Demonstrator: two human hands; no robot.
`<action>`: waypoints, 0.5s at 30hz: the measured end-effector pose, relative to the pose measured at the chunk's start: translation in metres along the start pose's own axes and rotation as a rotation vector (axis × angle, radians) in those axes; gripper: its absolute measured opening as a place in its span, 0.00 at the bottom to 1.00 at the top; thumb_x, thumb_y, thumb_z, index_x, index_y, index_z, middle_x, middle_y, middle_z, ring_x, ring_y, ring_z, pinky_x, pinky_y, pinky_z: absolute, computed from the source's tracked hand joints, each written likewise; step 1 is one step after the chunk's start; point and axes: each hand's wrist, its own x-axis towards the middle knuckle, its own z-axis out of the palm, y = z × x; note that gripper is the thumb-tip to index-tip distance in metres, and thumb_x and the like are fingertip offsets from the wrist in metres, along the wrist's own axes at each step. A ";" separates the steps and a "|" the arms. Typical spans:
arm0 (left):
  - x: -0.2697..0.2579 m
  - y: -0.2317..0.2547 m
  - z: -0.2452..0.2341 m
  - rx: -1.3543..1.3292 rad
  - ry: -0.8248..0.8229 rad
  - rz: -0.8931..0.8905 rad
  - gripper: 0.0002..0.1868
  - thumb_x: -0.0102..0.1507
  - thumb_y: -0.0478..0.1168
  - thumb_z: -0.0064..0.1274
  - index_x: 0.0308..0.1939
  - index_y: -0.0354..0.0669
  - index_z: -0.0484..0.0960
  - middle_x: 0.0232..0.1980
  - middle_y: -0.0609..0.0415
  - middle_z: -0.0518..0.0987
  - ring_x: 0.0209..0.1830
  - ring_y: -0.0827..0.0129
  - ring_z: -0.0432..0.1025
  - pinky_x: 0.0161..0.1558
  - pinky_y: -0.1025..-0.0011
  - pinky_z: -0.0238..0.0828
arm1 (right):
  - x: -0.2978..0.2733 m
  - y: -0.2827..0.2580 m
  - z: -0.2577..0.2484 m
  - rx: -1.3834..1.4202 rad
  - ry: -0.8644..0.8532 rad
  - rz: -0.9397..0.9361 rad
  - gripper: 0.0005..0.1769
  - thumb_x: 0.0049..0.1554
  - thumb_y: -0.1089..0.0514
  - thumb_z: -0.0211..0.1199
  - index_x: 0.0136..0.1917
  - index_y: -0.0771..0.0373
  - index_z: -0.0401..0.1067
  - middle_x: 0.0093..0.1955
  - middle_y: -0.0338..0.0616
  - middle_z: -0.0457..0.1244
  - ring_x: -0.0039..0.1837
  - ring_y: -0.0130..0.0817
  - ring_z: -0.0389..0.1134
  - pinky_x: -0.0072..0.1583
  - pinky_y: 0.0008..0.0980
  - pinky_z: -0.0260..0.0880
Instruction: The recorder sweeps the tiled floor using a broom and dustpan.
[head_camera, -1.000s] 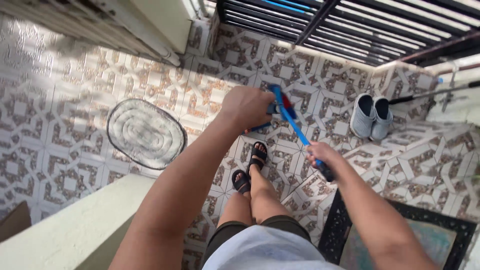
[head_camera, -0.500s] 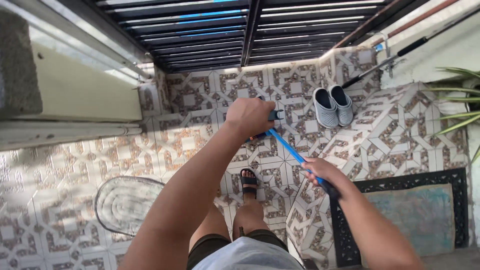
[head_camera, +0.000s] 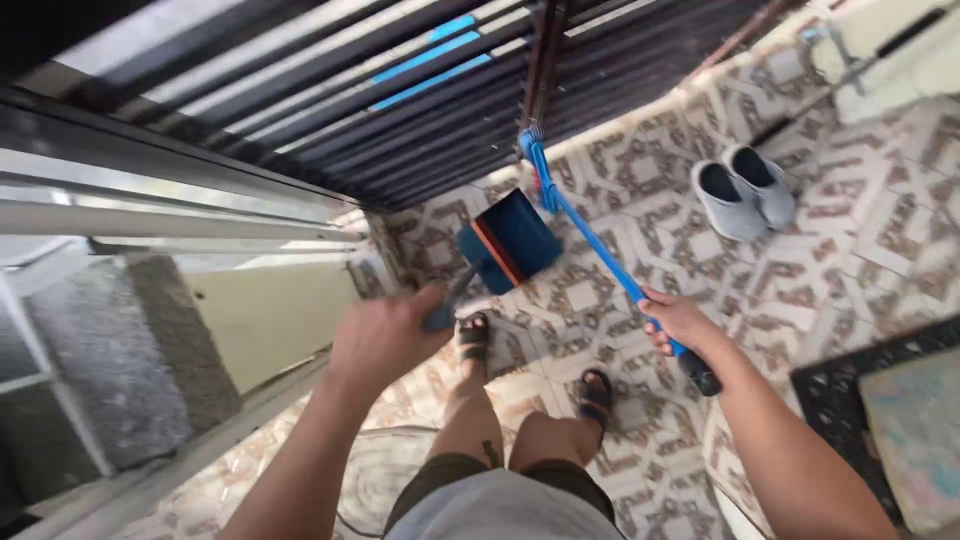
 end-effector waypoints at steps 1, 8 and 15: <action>-0.020 -0.017 -0.001 -0.025 0.035 -0.020 0.19 0.54 0.53 0.59 0.45 0.53 0.81 0.29 0.47 0.83 0.27 0.48 0.78 0.28 0.51 0.73 | 0.007 -0.018 0.012 -0.052 -0.011 -0.013 0.28 0.62 0.52 0.55 0.75 0.39 0.58 0.30 0.40 0.56 0.26 0.28 0.53 0.27 0.32 0.55; -0.059 -0.087 -0.007 -0.008 0.205 -0.295 0.13 0.58 0.50 0.59 0.33 0.46 0.79 0.26 0.51 0.81 0.26 0.50 0.77 0.28 0.53 0.73 | 0.072 -0.102 0.095 -0.073 -0.149 0.033 0.31 0.65 0.53 0.54 0.80 0.45 0.54 0.32 0.36 0.56 0.27 0.23 0.51 0.28 0.27 0.55; -0.093 -0.107 -0.009 0.064 0.289 -0.513 0.17 0.58 0.55 0.62 0.30 0.47 0.77 0.25 0.53 0.80 0.23 0.54 0.76 0.25 0.58 0.71 | 0.027 -0.064 0.140 0.006 -0.045 0.098 0.32 0.65 0.51 0.51 0.81 0.41 0.51 0.32 0.37 0.54 0.27 0.23 0.50 0.28 0.26 0.53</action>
